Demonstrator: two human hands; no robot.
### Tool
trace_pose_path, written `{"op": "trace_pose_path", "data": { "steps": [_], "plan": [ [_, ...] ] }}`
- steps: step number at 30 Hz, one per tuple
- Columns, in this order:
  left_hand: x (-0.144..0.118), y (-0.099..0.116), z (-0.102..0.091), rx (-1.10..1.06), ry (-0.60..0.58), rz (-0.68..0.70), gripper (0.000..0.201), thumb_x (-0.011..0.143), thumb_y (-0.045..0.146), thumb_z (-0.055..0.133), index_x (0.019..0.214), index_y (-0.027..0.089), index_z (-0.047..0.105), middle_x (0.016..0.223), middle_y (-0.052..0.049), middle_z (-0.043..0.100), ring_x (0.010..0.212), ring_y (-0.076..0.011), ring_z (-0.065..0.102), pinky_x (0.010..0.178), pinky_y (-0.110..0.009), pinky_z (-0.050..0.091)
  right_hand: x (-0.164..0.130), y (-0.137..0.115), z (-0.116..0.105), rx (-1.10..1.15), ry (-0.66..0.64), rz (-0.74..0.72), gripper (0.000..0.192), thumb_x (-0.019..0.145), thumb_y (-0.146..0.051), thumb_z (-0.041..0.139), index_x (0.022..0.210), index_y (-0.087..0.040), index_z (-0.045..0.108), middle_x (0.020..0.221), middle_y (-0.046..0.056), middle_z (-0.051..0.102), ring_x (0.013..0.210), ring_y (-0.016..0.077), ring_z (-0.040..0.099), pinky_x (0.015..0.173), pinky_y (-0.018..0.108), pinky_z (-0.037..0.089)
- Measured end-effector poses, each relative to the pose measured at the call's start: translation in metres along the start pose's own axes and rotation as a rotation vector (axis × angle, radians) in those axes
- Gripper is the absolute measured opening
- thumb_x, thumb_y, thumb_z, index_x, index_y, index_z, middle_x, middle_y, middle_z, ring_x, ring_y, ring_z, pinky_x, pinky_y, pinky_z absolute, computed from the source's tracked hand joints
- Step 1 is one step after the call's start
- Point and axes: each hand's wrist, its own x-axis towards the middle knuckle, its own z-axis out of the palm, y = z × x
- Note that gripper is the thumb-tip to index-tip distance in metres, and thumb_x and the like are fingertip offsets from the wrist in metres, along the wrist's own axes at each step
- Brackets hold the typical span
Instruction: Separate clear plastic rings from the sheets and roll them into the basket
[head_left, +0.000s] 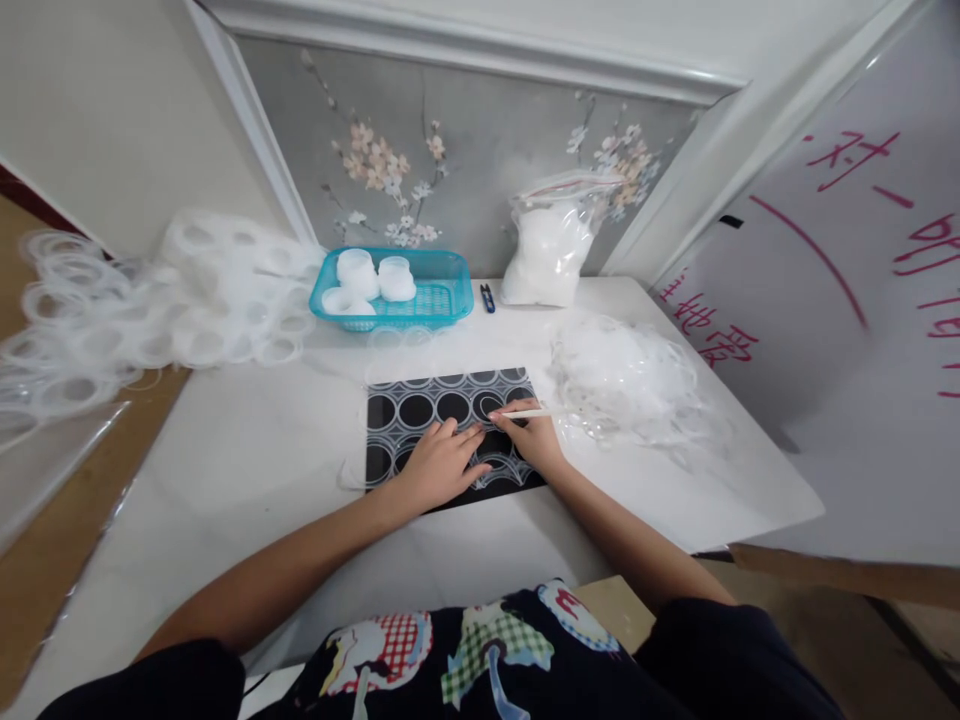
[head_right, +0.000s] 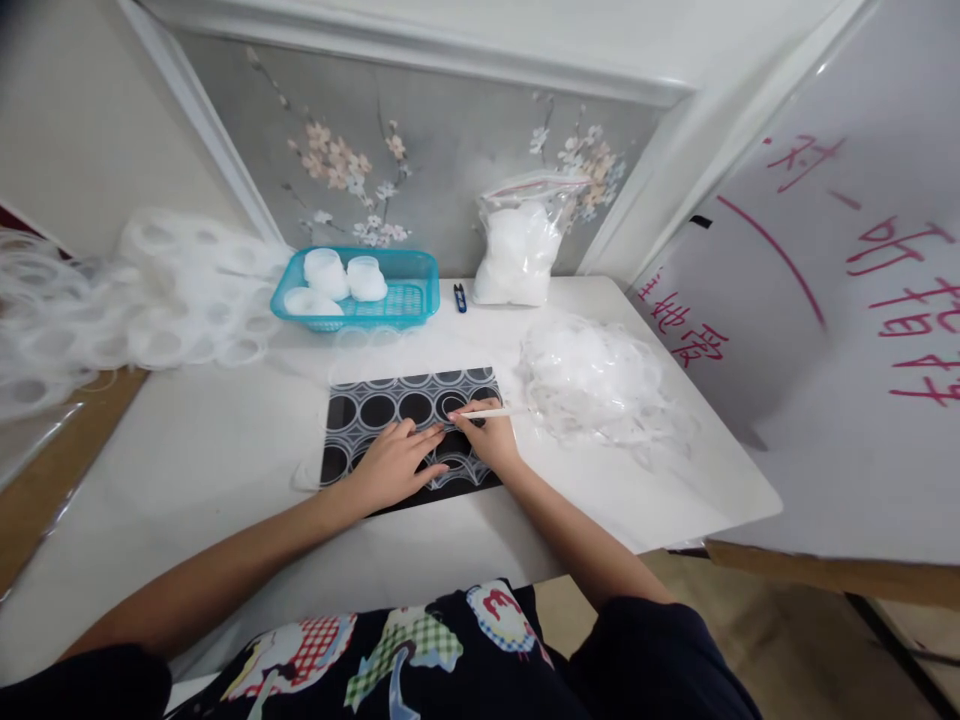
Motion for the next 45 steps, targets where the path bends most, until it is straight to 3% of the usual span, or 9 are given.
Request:
{"op": "trace_pose_path", "data": {
  "steps": [13,19,21,23,25,29,31,35,45],
  "plan": [
    [0.000,0.000,0.002,-0.056,-0.017,0.002,0.048,0.096,0.046,0.050,0.133,0.016,0.056,0.138,-0.007,0.057,0.110,-0.0302,0.050,0.092,-0.043,0.039,-0.008,0.001,0.003,-0.152,-0.004,-0.101,0.022,0.085,-0.043,0.064,0.078,-0.025,0.075,0.083,0.007,0.073,0.096,0.0271,0.062,0.084,0.043,0.051],
    [0.000,0.001,-0.001,-0.099,-0.059,-0.014,0.053,0.093,0.047,0.053,0.137,0.017,0.053,0.138,-0.007,0.057,0.109,-0.0309,0.050,0.092,-0.044,0.040,-0.003,-0.008,-0.007,-0.475,-0.089,-0.410,0.017,0.088,-0.020,0.059,0.084,-0.031,0.072,0.088,0.001,0.075,0.128,0.0266,0.048,0.116,0.057,0.015],
    [0.000,0.000,-0.002,-0.127,-0.060,-0.026,0.052,0.093,0.047,0.054,0.136,0.019,0.054,0.142,-0.006,0.054,0.109,-0.0303,0.050,0.093,-0.045,0.040,0.021,-0.008,-0.022,-0.484,0.100,-0.349,0.016,0.088,-0.023,0.057,0.083,-0.029,0.071,0.081,0.001,0.074,0.120,0.0273,0.053,0.114,0.060,0.015],
    [-0.003,-0.001,-0.004,-0.165,-0.057,-0.023,0.053,0.092,0.050,0.054,0.137,0.021,0.054,0.145,-0.005,0.050,0.110,-0.0298,0.050,0.094,-0.045,0.041,0.046,-0.007,-0.035,-0.424,0.466,-0.182,0.024,0.092,-0.027,0.050,0.082,-0.023,0.072,0.084,0.006,0.073,0.108,0.0285,0.057,0.106,0.059,0.029],
    [-0.010,-0.003,-0.005,-0.195,-0.039,-0.005,0.058,0.091,0.054,0.054,0.140,0.022,0.051,0.148,-0.004,0.047,0.111,-0.0296,0.049,0.096,-0.046,0.040,0.058,-0.008,-0.036,-0.363,0.590,-0.124,0.027,0.093,-0.031,0.049,0.083,-0.020,0.072,0.089,0.009,0.073,0.104,0.0293,0.057,0.098,0.055,0.037],
    [-0.029,-0.011,-0.005,-0.154,0.037,-0.028,0.056,0.092,0.053,0.055,0.138,0.022,0.052,0.146,-0.005,0.050,0.110,-0.0290,0.050,0.094,-0.045,0.042,0.032,-0.019,0.002,-0.159,0.072,-0.199,0.021,0.089,-0.036,0.059,0.077,-0.025,0.073,0.081,0.006,0.073,0.094,0.0267,0.059,0.090,0.045,0.046],
    [-0.038,-0.015,-0.003,-0.102,0.054,-0.079,0.052,0.093,0.051,0.053,0.135,0.019,0.055,0.142,-0.006,0.054,0.108,-0.0293,0.052,0.090,-0.044,0.043,0.013,-0.024,0.025,-0.035,-0.056,-0.169,0.022,0.088,-0.040,0.061,0.077,-0.024,0.073,0.079,0.006,0.072,0.088,0.0249,0.062,0.083,0.040,0.050],
    [-0.047,-0.018,0.000,-0.050,0.057,-0.122,0.051,0.095,0.049,0.051,0.134,0.017,0.056,0.139,-0.008,0.056,0.106,-0.0298,0.053,0.085,-0.043,0.044,-0.003,-0.029,0.045,0.030,-0.129,-0.139,0.023,0.086,-0.042,0.064,0.078,-0.024,0.075,0.077,0.007,0.071,0.084,0.0246,0.063,0.075,0.037,0.052],
    [-0.047,-0.019,0.005,-0.109,0.088,-0.122,0.048,0.094,0.047,0.053,0.132,0.017,0.058,0.138,-0.007,0.057,0.105,-0.0285,0.055,0.084,-0.042,0.046,-0.001,-0.027,0.042,-0.038,-0.162,-0.156,0.021,0.087,-0.041,0.063,0.080,-0.025,0.076,0.079,0.006,0.073,0.087,0.0263,0.061,0.079,0.041,0.050]
  ]
}}
